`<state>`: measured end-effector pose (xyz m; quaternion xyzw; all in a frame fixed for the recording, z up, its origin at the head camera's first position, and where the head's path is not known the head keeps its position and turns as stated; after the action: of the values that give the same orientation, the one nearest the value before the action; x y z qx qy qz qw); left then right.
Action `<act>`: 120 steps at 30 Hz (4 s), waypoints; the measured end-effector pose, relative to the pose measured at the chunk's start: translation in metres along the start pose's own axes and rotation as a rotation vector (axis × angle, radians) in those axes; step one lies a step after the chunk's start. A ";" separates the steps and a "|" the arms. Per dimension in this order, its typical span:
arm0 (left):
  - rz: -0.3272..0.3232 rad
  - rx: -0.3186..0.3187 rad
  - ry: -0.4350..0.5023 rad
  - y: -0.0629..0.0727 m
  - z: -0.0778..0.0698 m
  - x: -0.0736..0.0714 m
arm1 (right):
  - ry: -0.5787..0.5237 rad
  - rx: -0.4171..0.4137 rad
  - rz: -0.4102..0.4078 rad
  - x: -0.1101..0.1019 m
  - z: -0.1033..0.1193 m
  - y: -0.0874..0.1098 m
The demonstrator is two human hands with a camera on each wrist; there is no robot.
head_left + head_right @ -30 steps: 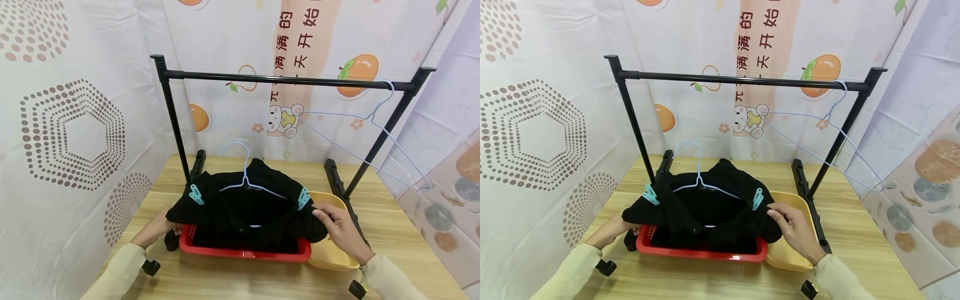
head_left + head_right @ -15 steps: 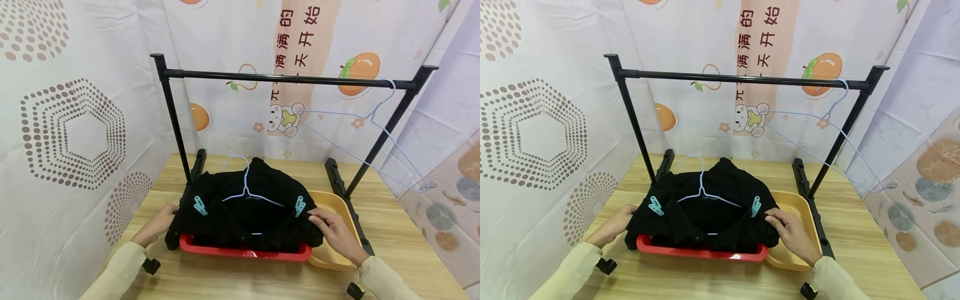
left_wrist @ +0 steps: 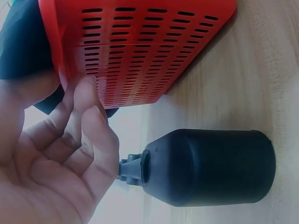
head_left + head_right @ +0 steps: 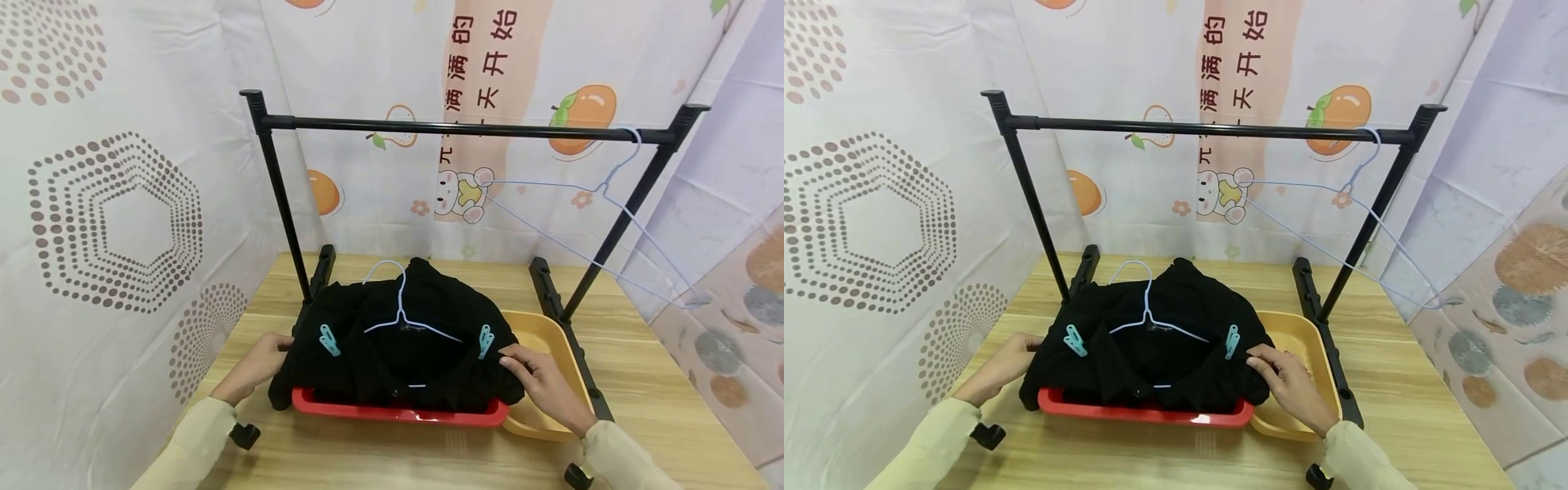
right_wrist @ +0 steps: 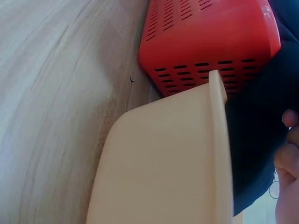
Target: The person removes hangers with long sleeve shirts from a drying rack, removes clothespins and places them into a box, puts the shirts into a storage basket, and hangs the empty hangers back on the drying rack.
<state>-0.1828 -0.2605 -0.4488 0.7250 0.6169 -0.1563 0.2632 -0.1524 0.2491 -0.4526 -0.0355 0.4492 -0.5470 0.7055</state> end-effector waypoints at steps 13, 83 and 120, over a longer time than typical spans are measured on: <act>-0.201 0.232 0.093 0.011 -0.015 -0.021 | 0.023 0.013 -0.033 0.002 -0.003 0.002; 0.029 0.593 -0.119 0.021 -0.030 -0.022 | 0.072 0.015 0.068 -0.019 0.041 -0.053; 0.038 0.626 -0.100 0.020 -0.027 -0.019 | -0.084 0.120 -0.079 -0.034 0.044 -0.053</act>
<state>-0.1690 -0.2627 -0.4128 0.7736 0.5115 -0.3690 0.0602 -0.1617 0.2362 -0.3775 -0.0337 0.3838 -0.5983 0.7026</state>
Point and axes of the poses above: each hand's wrist, its own y-axis away from the middle knuckle, its own x-axis out of the palm, z = x × y, the point moved 2 cm from there along -y, towards the middle knuckle, and after that the axes turned 4 degrees about -x, right-handed, at the moved point
